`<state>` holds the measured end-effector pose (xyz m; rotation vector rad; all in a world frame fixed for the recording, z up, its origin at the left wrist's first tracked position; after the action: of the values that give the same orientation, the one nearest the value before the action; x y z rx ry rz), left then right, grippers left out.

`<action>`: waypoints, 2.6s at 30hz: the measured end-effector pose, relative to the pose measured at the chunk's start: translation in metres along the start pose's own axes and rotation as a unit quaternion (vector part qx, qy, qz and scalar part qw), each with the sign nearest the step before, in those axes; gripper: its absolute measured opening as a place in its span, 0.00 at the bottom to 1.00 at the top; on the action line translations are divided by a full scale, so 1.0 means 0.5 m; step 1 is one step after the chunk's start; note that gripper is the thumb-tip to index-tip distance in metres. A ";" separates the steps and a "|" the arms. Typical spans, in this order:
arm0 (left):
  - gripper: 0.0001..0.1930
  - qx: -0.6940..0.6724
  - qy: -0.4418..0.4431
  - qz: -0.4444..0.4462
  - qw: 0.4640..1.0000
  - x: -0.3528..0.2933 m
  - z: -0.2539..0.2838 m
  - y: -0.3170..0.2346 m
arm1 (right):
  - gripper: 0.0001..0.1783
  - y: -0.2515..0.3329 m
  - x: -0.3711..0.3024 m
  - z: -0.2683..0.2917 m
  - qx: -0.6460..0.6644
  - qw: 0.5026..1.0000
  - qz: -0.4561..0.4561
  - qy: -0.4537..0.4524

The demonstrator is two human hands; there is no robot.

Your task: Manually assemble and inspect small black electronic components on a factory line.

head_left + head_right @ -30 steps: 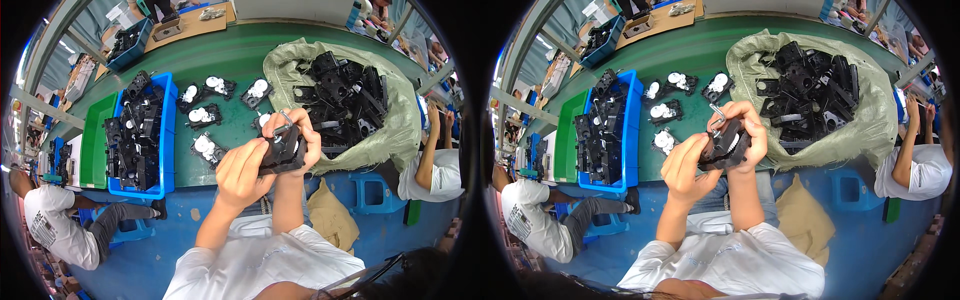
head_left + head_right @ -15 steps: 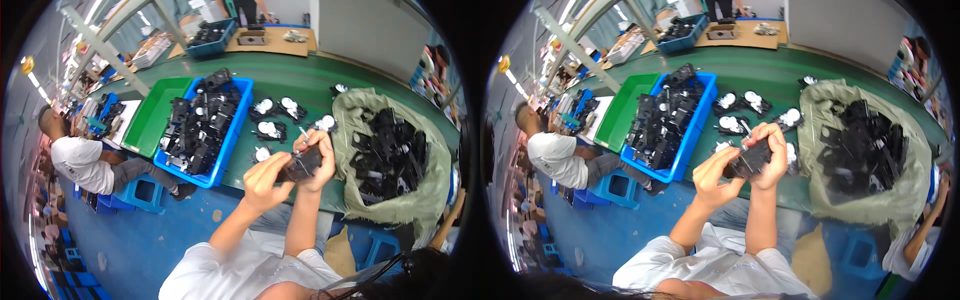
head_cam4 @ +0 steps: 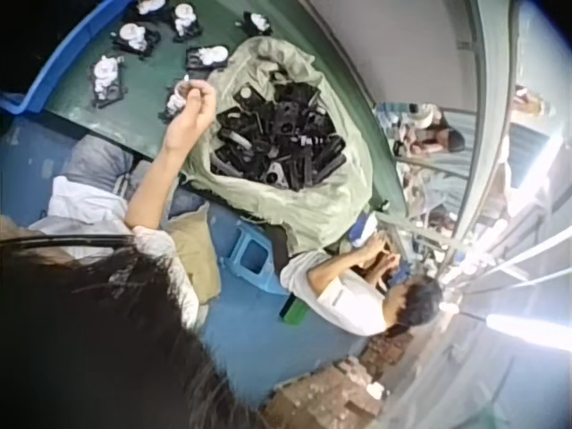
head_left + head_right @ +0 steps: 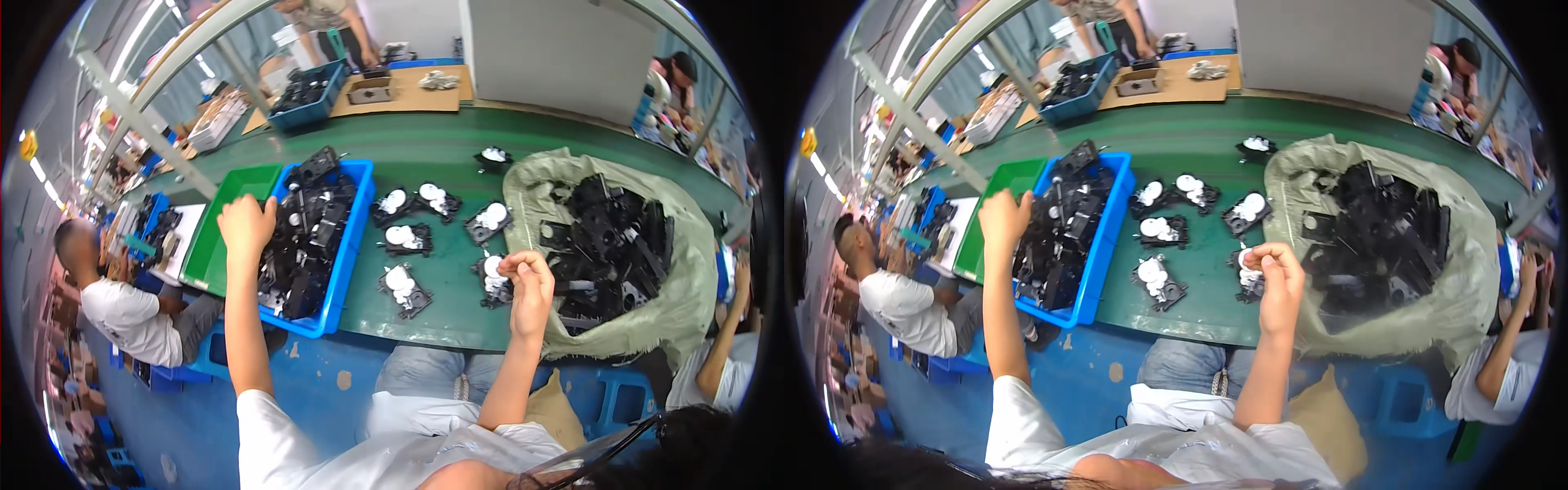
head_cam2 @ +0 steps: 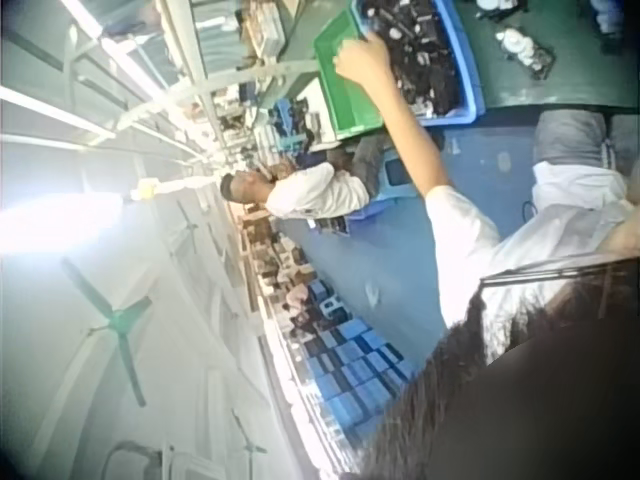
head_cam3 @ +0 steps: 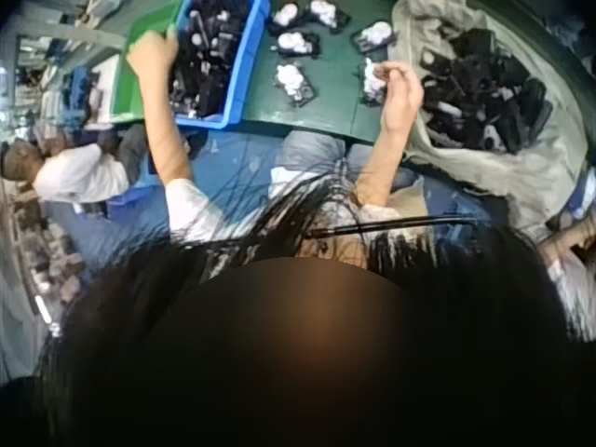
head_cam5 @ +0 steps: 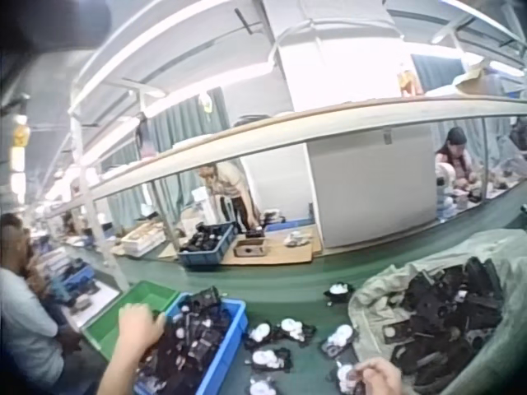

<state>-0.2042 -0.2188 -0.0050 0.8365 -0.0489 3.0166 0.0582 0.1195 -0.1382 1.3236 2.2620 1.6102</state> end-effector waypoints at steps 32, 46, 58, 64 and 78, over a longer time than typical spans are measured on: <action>0.08 -0.240 0.022 -0.121 0.963 0.013 -0.027 -0.630 | 0.06 0.018 0.317 0.285 -0.926 0.320 0.106 0.170; 0.02 -0.812 0.081 0.001 0.578 -0.343 0.174 -0.353 | 0.25 0.243 0.246 0.199 -0.319 0.944 0.062 0.061; 0.03 -0.883 0.127 0.095 0.441 -0.451 0.042 -0.327 | 0.31 0.108 -0.040 0.096 0.408 0.912 -0.030 -0.037; 0.03 -0.848 0.084 0.133 0.506 -0.448 0.026 -0.316 | 0.31 0.030 -0.071 0.031 0.292 0.953 0.046 0.066; 0.09 -0.761 0.185 0.078 0.617 -0.454 0.018 -0.345 | 0.36 0.021 -0.108 -0.054 -0.125 0.985 -0.021 0.116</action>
<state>-0.0016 -0.0471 -0.1096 -0.0531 -2.2100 1.8323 0.0849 0.0642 -0.1392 1.0711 2.0943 2.0469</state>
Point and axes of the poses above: each hand's wrist, its own x-axis towards the middle knuckle, its own z-axis out of the back of the hand, y = z × x, the point moved 5 cm from there along x, towards the middle knuckle, and after that the axes turned 12 degrees about z, right-handed, at the moved point
